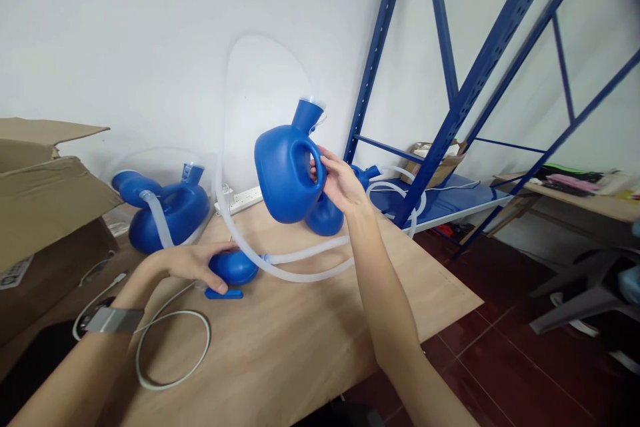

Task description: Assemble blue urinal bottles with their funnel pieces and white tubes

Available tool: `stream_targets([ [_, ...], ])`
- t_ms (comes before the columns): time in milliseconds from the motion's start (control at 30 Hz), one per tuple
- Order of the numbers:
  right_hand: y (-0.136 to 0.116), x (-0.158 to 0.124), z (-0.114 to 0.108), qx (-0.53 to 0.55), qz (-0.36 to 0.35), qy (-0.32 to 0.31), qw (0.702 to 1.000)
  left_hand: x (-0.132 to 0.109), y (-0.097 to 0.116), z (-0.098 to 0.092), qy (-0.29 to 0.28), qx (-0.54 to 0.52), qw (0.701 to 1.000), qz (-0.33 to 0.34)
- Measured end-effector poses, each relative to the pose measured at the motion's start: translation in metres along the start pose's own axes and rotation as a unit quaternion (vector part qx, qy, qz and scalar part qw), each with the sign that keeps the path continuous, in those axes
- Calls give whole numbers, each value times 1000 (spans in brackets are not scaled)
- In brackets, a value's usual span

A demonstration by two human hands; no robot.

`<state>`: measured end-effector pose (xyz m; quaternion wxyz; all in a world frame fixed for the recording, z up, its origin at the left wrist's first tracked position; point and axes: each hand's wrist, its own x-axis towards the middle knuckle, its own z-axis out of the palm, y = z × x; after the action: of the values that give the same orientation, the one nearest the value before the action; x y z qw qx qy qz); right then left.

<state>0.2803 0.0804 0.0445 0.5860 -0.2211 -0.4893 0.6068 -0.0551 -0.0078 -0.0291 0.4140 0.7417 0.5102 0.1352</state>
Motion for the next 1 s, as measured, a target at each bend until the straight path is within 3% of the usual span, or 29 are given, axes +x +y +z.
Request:
stream_targets([
  [100,3,-1,2,-4,4,-11,1000,9,2,9,-37,27,999,18],
  [200,5,-1,2,-25,1,0,1000,13,-1,10,-23,23,999,12],
  [367,5,0,-5,-67,-20,12,998,-1,-11,-10,-19,-52,996,-76],
  [433,2,0,-10,-91,-29,10,995,-13,-11,-24,50,-42,994,-85],
  [500,-1,-1,-14,-115,-37,9,993,-28,-5,-39,170,-38,981,-83],
  [567,-3,-2,-17,-137,-43,7,990,-44,6,-51,282,-65,954,-76],
  [700,-1,-5,-17,-191,-45,-22,980,-67,39,-61,443,-159,882,-31],
  [800,2,-9,-8,-258,-40,-70,963,-68,61,-56,568,-188,799,59],
  [867,4,-13,0,-299,-51,-100,948,-65,72,-46,620,-183,757,98],
  [1000,5,-20,19,-396,-94,-136,903,-60,94,-16,670,-133,721,112],
])
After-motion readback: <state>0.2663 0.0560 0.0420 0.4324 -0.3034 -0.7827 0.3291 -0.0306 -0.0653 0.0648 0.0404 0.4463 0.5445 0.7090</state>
